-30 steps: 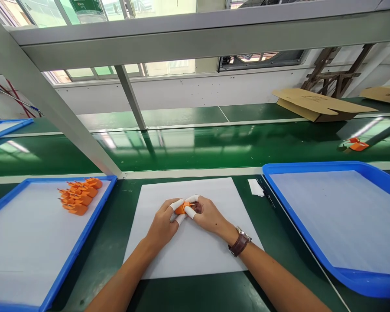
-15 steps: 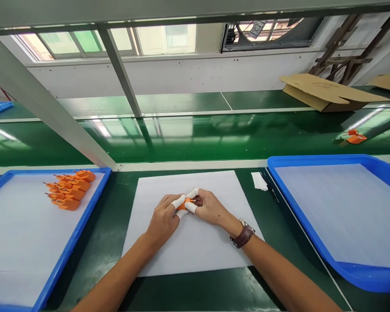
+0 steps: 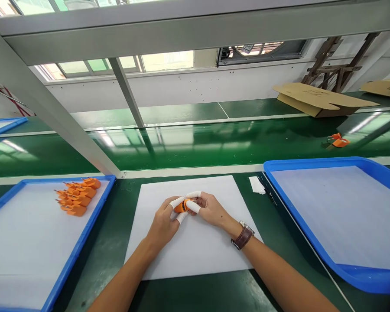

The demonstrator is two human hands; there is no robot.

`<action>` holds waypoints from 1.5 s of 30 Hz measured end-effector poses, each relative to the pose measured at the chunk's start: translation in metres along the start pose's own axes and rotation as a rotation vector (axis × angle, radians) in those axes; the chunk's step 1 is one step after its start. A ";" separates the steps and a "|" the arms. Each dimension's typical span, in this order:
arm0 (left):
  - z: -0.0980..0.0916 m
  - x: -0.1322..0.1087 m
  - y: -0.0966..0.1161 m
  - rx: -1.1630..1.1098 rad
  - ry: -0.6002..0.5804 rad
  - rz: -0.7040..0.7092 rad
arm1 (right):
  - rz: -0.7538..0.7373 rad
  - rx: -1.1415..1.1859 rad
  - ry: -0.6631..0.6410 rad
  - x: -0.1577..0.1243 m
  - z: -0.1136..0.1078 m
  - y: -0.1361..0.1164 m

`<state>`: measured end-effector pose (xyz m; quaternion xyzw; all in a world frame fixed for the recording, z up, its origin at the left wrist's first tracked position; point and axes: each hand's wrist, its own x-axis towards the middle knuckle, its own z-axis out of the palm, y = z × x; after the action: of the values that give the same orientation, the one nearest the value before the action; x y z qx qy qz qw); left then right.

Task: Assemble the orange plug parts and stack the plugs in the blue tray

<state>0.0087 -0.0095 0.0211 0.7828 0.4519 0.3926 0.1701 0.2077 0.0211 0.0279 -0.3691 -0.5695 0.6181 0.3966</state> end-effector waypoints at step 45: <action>-0.004 -0.004 0.004 -0.076 0.116 -0.008 | -0.237 -0.324 0.193 -0.013 0.035 -0.007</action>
<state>0.0069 -0.0152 0.0245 0.7499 0.4488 0.4535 0.1748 0.1820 -0.0050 0.0379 -0.4157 -0.6602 0.4296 0.4548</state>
